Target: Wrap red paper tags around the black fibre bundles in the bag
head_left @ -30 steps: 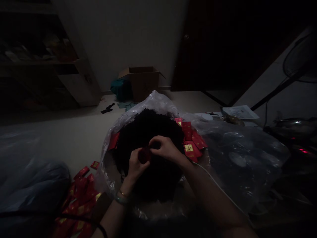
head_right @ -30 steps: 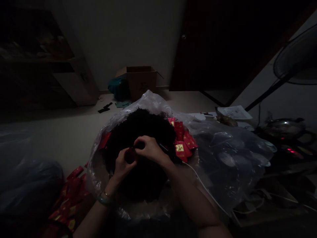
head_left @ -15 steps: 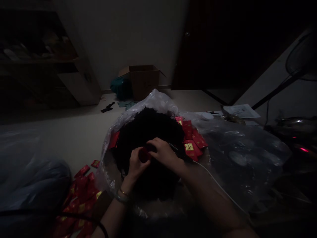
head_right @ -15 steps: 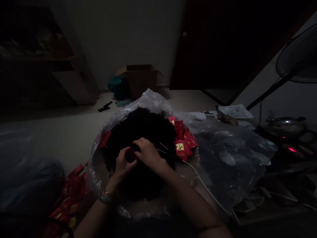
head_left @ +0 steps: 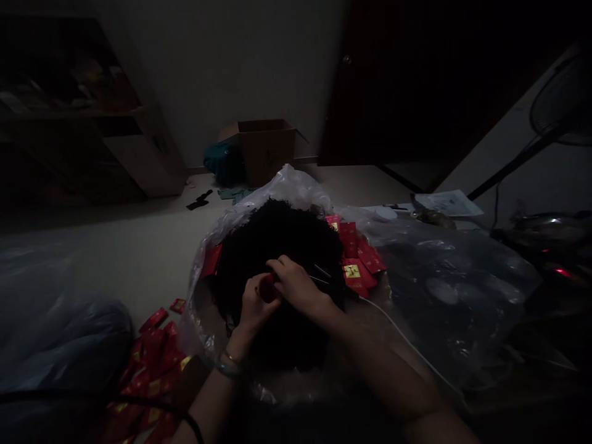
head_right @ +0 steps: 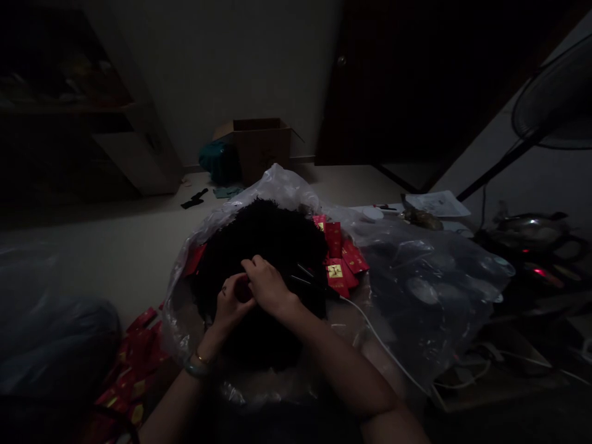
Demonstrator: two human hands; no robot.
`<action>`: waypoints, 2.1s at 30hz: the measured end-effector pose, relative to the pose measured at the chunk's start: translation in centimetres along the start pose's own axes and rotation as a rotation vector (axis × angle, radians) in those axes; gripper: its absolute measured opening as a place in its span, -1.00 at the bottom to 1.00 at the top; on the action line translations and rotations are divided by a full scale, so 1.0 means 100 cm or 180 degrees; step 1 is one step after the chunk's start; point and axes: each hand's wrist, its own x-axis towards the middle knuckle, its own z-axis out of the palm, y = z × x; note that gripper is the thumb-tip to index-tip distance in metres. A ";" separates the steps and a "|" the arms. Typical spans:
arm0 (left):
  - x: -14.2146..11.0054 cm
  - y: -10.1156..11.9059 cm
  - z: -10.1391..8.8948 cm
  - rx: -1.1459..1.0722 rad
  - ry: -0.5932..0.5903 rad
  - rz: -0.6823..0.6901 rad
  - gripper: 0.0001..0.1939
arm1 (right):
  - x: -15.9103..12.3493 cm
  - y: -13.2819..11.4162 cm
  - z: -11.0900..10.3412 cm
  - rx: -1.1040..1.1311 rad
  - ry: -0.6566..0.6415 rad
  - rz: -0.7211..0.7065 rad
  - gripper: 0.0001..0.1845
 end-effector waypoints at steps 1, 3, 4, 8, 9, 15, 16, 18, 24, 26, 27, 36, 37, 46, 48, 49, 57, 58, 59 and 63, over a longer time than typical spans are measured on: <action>0.000 -0.001 0.000 0.0012 -0.0002 0.0004 -0.57 | 0.000 -0.001 0.000 0.0121 -0.0028 -0.0085 -0.47; 0.000 -0.002 0.000 0.0008 0.0034 -0.0022 -0.58 | 0.000 0.001 0.000 0.0451 -0.0056 -0.0297 -0.41; 0.000 -0.002 -0.001 0.0001 0.0052 -0.0053 -0.58 | 0.000 0.004 -0.002 0.0658 -0.0032 -0.0375 -0.40; 0.001 0.001 -0.003 0.0020 0.0067 -0.0228 -0.62 | 0.006 0.031 -0.006 0.1310 0.0450 -0.0075 -0.53; 0.001 0.002 -0.003 0.0032 0.0079 -0.0254 -0.62 | 0.009 0.040 -0.005 0.1274 0.0543 0.0125 -0.55; 0.002 0.000 -0.004 0.0025 0.0338 -0.0333 -0.60 | 0.010 0.067 0.030 0.0203 -0.1023 0.0217 -0.11; 0.002 -0.001 -0.004 0.0039 0.0390 -0.0340 -0.59 | 0.007 0.065 0.037 0.0071 -0.1229 0.0121 -0.02; 0.002 -0.001 -0.004 0.0076 0.0452 -0.0337 -0.60 | -0.001 0.056 0.048 -0.0202 -0.1357 -0.0009 -0.03; 0.002 0.001 -0.004 0.0116 0.0378 -0.0295 -0.59 | -0.023 0.049 0.043 -0.0554 -0.1023 -0.0064 -0.65; 0.002 0.002 -0.004 0.0099 0.0349 -0.0293 -0.60 | -0.026 0.053 0.040 -0.0537 -0.0929 0.0026 -0.69; 0.002 0.002 -0.004 0.0092 0.0343 -0.0291 -0.60 | -0.027 0.054 0.040 -0.0537 -0.0906 0.0050 -0.69; 0.002 0.002 -0.004 0.0125 0.0302 -0.0207 -0.60 | -0.027 0.053 0.049 -0.0411 -0.0786 0.0065 -0.69; 0.002 0.003 -0.004 0.0121 0.0294 -0.0210 -0.60 | -0.026 0.056 0.044 -0.0268 -0.0668 0.0124 -0.70; 0.002 0.004 -0.004 0.0067 0.0229 -0.0171 -0.63 | -0.008 0.037 -0.025 0.1133 0.0575 -0.0361 -0.80; 0.001 0.002 -0.004 0.0063 0.0220 -0.0188 -0.62 | -0.003 0.023 -0.027 0.1093 0.0485 -0.0447 -0.79; 0.001 0.001 -0.003 0.0060 0.0232 -0.0187 -0.61 | -0.001 0.018 -0.026 0.1078 0.0426 -0.0451 -0.75; 0.000 -0.001 -0.002 0.0038 0.0252 -0.0187 -0.59 | -0.009 0.011 -0.021 0.1069 0.0512 -0.0198 -0.62; 0.000 -0.001 -0.002 0.0025 0.0253 -0.0208 -0.59 | -0.011 0.009 -0.019 0.0848 0.0401 -0.0216 -0.65; -0.001 -0.001 -0.002 0.0006 0.0258 -0.0229 -0.58 | -0.014 0.007 -0.017 0.0590 0.0224 -0.0239 -0.70; -0.002 -0.001 -0.004 -0.0119 0.0146 -0.0227 -0.56 | -0.018 -0.001 0.001 -0.0387 -0.0461 -0.0243 -0.76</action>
